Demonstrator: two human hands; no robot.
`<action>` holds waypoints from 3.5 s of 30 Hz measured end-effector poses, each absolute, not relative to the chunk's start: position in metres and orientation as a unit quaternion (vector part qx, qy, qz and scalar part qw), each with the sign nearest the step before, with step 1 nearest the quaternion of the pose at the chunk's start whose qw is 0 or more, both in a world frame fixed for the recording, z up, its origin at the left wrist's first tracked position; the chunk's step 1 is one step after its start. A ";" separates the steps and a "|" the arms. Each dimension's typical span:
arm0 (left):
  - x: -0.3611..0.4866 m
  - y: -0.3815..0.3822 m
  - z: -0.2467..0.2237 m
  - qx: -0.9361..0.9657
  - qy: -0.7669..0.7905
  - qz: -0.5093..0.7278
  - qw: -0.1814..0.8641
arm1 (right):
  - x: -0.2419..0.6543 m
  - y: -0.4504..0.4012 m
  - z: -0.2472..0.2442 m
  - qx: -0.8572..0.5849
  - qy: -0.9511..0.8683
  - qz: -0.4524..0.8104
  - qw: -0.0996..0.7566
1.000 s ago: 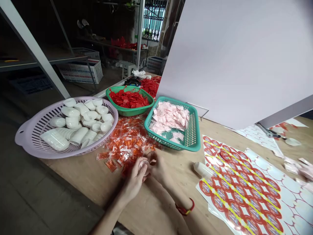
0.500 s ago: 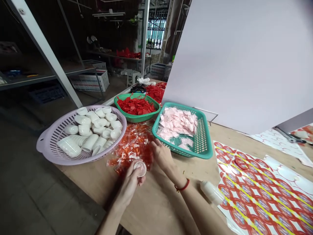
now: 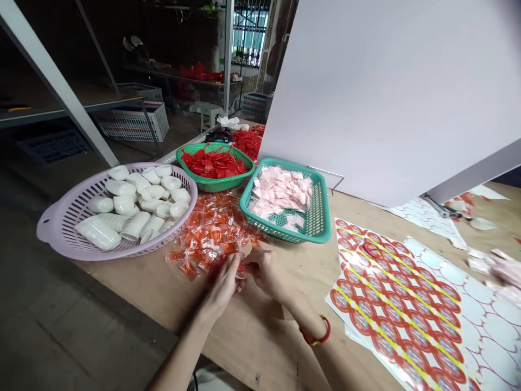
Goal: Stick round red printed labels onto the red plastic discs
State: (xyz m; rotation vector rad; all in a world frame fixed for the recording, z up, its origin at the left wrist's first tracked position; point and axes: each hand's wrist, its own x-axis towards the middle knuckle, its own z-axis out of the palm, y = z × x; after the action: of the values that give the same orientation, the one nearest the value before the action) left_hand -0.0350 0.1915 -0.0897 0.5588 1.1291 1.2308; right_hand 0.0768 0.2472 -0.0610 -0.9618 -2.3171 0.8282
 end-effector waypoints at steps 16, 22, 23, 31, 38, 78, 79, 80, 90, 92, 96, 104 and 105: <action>-0.017 0.193 -0.091 0.306 0.531 0.523 0.592 | 0.089 0.224 -0.081 -0.495 -0.750 0.296 0.323; -0.009 0.199 -0.098 0.268 0.540 0.553 0.575 | 0.086 0.225 -0.087 -0.545 -0.737 0.228 0.330; -0.007 0.201 -0.098 0.252 0.540 0.564 0.572 | 0.087 0.224 -0.086 -0.529 -0.754 0.213 0.327; 0.014 0.214 -0.083 0.219 0.514 0.592 0.580 | 0.108 0.216 -0.077 -0.459 -0.733 0.267 0.424; 0.022 0.215 -0.086 0.212 0.522 0.593 0.575 | 0.124 0.209 -0.077 -0.454 -0.765 0.250 0.384; 0.080 0.240 -0.080 0.207 0.410 0.428 0.778 | 0.243 0.253 -0.068 -0.491 -0.742 0.166 0.426; 0.080 0.239 -0.080 0.211 0.409 0.432 0.776 | 0.230 0.241 -0.072 -0.475 -0.741 0.201 0.429; 0.081 0.238 -0.080 0.214 0.409 0.437 0.772 | 0.219 0.232 -0.078 -0.467 -0.739 0.230 0.428; 0.076 0.235 -0.078 0.209 0.358 0.452 0.790 | 0.192 0.218 -0.102 -0.468 -0.729 0.212 0.452; 0.070 0.235 -0.074 0.186 0.263 0.436 0.841 | 0.192 0.219 -0.097 -0.466 -0.728 0.207 0.458; 0.060 0.233 -0.067 0.207 0.214 0.428 0.853 | 0.195 0.222 -0.087 -0.437 -0.748 0.225 0.446; 0.073 0.226 -0.077 0.357 0.350 0.485 0.718 | 0.203 0.218 -0.081 -0.481 -0.701 0.242 0.467; 0.074 0.225 -0.078 0.377 0.362 0.492 0.696 | 0.203 0.217 -0.083 -0.483 -0.693 0.246 0.475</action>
State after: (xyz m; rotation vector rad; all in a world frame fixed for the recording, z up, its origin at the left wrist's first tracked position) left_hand 0.0744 0.2254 -0.0780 0.8407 0.8080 1.0969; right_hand 0.2030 0.2172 -0.0826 -1.1809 -1.6956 0.6021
